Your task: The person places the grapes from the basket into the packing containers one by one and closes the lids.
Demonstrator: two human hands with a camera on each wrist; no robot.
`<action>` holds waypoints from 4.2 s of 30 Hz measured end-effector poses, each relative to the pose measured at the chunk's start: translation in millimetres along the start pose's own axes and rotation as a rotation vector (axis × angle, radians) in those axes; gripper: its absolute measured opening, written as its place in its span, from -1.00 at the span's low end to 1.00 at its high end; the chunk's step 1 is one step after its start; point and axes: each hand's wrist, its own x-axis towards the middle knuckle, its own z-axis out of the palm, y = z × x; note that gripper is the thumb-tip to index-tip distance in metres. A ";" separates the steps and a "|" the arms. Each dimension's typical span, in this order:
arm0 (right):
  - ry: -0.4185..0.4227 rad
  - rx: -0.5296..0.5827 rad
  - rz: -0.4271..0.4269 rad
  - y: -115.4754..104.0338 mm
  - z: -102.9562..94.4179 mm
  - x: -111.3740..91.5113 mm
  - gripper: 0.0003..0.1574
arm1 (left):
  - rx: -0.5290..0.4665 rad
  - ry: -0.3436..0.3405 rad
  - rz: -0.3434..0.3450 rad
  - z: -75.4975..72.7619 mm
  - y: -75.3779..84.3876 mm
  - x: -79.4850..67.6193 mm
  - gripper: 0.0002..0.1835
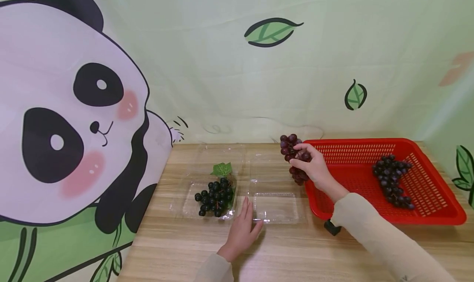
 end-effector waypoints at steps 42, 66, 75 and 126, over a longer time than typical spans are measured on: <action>-0.024 -0.169 0.022 69.1 71.3 -42.5 -0.59 | 0.003 -0.001 -0.020 0.4 0.9 5.9 -0.24; -0.012 -0.184 0.081 80.7 86.8 -38.1 -0.65 | 0.006 0.006 -0.009 1.7 0.3 6.9 -0.25; -0.043 -0.107 0.114 89.8 94.1 -31.4 -0.66 | -0.007 0.005 -0.015 0.2 1.6 5.9 -0.22; 0.085 -0.942 -0.607 111.3 109.5 -47.8 -0.59 | -0.003 0.030 0.019 0.7 -0.9 5.8 -0.25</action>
